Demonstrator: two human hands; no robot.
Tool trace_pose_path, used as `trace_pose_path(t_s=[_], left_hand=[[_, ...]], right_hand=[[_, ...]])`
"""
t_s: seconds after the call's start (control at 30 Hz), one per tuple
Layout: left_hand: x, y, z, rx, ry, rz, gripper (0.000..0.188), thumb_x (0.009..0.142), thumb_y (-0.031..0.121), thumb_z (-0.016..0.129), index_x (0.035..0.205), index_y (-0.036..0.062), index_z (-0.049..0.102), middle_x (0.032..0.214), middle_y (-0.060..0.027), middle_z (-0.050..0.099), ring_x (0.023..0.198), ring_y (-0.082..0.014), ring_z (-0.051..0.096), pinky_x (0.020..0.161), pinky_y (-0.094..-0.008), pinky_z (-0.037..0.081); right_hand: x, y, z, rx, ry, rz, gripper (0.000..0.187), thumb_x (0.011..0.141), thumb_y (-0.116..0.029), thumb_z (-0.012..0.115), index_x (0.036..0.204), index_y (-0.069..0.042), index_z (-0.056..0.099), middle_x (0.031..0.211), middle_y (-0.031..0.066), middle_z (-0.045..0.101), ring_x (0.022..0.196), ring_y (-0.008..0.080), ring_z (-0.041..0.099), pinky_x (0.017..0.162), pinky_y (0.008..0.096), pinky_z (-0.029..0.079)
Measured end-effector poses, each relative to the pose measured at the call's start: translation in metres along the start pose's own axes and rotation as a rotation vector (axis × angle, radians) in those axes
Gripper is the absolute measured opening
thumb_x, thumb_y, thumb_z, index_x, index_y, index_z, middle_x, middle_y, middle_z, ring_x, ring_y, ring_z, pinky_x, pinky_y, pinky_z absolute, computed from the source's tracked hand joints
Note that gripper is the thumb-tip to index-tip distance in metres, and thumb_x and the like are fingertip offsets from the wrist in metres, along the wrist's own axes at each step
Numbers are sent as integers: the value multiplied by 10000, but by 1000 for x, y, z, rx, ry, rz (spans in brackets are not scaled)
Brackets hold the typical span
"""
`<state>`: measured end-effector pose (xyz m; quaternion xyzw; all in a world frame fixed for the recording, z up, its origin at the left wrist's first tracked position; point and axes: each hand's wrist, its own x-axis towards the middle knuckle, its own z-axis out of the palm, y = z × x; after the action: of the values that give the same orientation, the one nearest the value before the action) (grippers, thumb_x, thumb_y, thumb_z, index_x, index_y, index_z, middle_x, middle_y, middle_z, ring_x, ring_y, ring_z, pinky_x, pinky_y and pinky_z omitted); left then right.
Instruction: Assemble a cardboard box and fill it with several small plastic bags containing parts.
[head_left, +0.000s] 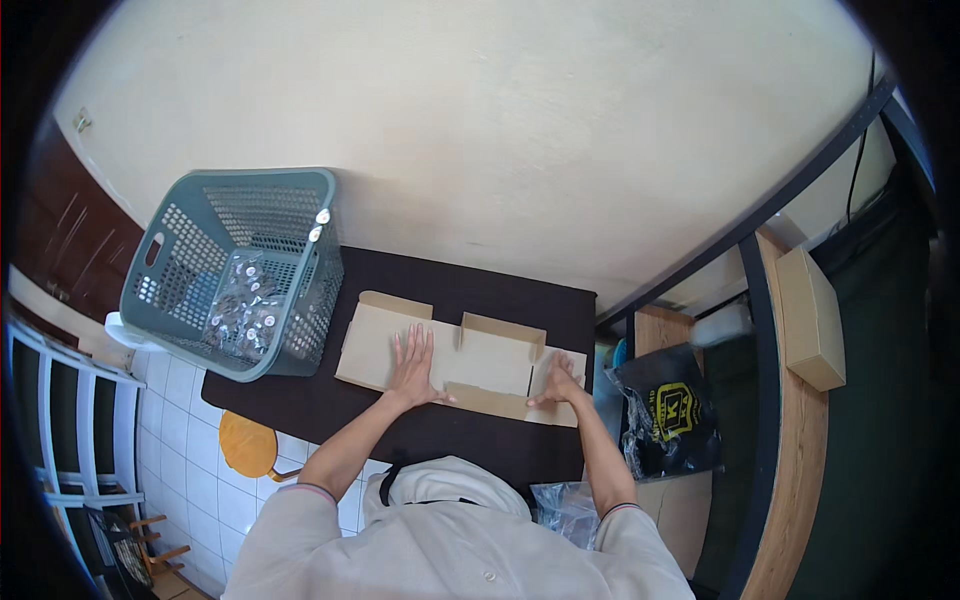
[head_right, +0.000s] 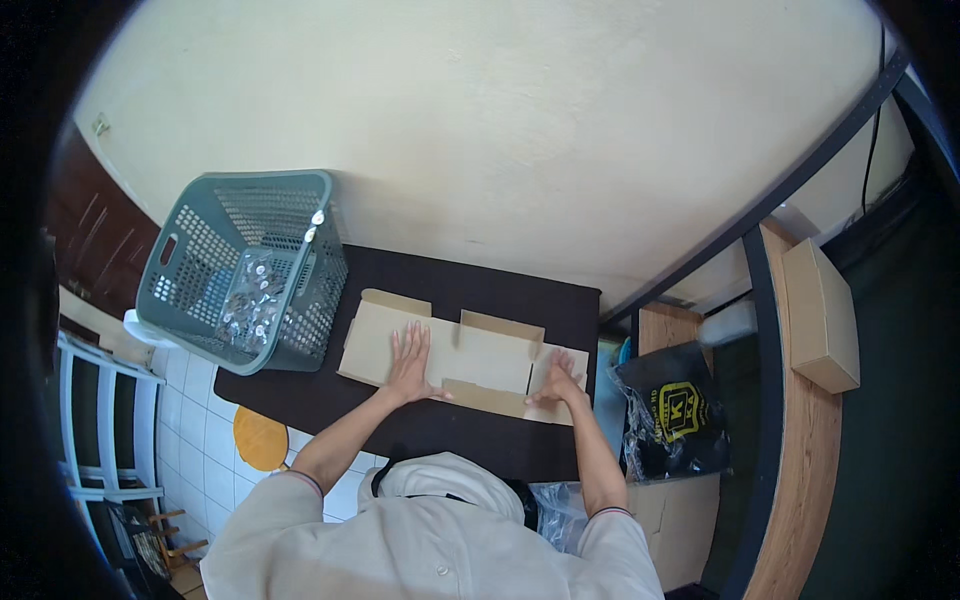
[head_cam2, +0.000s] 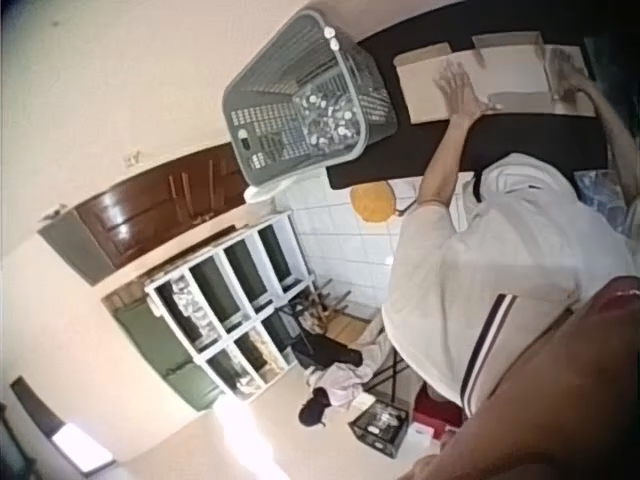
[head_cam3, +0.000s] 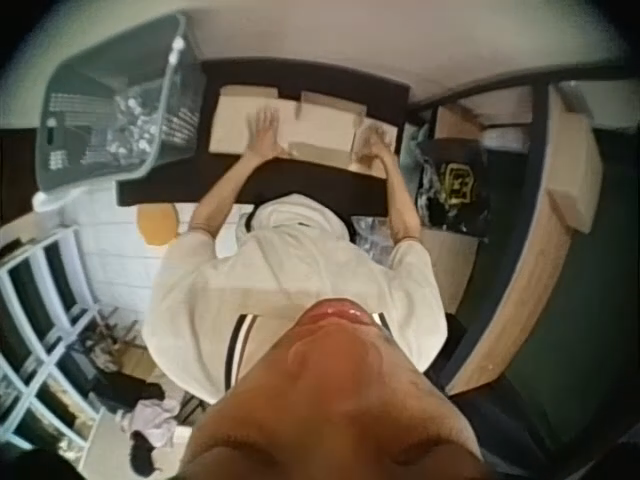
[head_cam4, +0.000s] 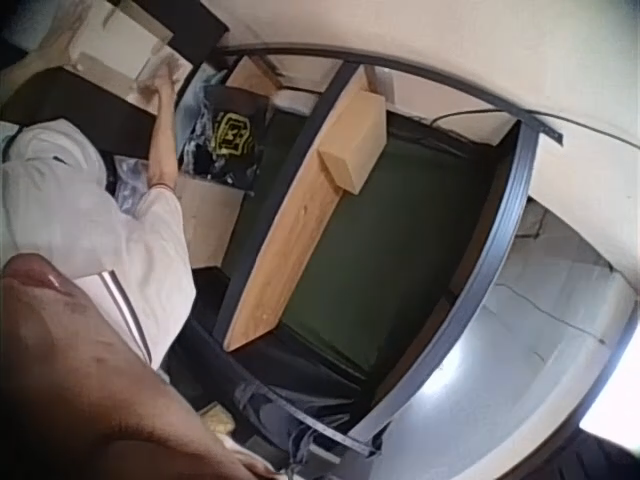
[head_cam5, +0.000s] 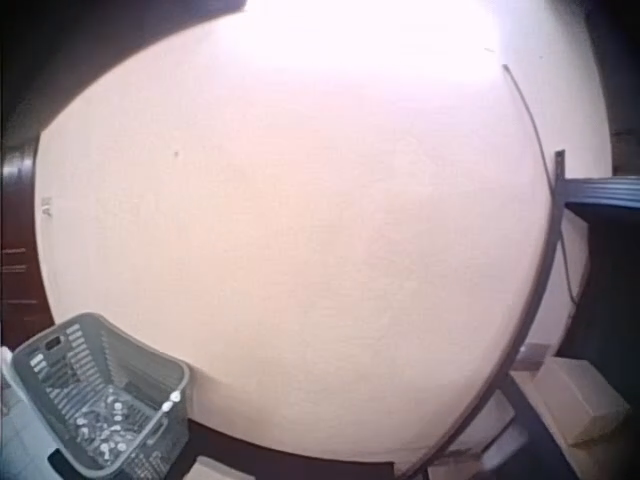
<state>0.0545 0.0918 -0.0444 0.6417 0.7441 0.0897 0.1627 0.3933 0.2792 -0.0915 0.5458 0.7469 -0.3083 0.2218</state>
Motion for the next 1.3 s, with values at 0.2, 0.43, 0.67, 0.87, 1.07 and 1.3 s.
trace_pose_path(t_s=[0.2, 0.43, 0.67, 0.87, 1.07, 1.3], left_hand=[[-92, 15, -3, -300, 522, -92, 829, 752, 411, 914, 1375, -21, 579, 1455, -327, 519, 1356, -467, 519, 1095, -551, 449], [-74, 82, 40, -1231, -432, -791, 827, 883, 637, 746, 1186, -127, 652, 1058, -264, 751, 876, -331, 778, 694, -396, 641], [-20, 109, 99, -1649, -650, -959, 947, 1012, 537, 604, 1520, -172, 234, 1346, -391, 582, 1106, -403, 723, 913, -469, 635], [-8, 122, 116, -1941, -600, -879, 540, 1119, 300, 418, 1538, -28, 327, 1415, -324, 568, 1257, -404, 641, 1040, -496, 573], [50, 200, 54, -2189, -265, -478, 403, 1134, 321, 416, 1389, 24, 512, 1270, -187, 650, 1155, -341, 675, 983, -523, 577], [55, 212, -41, -1100, 613, -58, 326, 1092, 229, 517, 1047, -69, 642, 919, -244, 712, 825, -400, 712, 727, -465, 534]], right_hand=[[-16, -6, -67, 227, -95, -159, 1262, 596, -310, 956, 1550, 170, 283, 1569, 338, 428, 1467, 387, 450, 1205, 367, 381], [10, -47, -74, 272, 468, -221, 677, 791, -267, 868, 1355, 35, 645, 1337, 272, 662, 1256, 402, 640, 1084, 473, 496], [21, -91, -51, -137, 522, -337, 225, 899, -196, 680, 1056, -78, 791, 1057, 240, 748, 1006, 441, 717, 914, 532, 579], [-55, -102, -105, 157, 703, -527, 160, 838, -68, 613, 891, -4, 750, 969, 292, 718, 1030, 493, 690, 915, 561, 546], [-208, -128, -193, 37, 1285, -839, 405, 850, 86, 549, 1181, -33, 750, 1203, 208, 724, 1272, 422, 614, 1167, 487, 415], [-228, -74, -204, 464, 1628, -638, 281, 960, 25, 605, 1209, 22, 736, 1184, 200, 747, 1164, 383, 700, 1047, 445, 523]])
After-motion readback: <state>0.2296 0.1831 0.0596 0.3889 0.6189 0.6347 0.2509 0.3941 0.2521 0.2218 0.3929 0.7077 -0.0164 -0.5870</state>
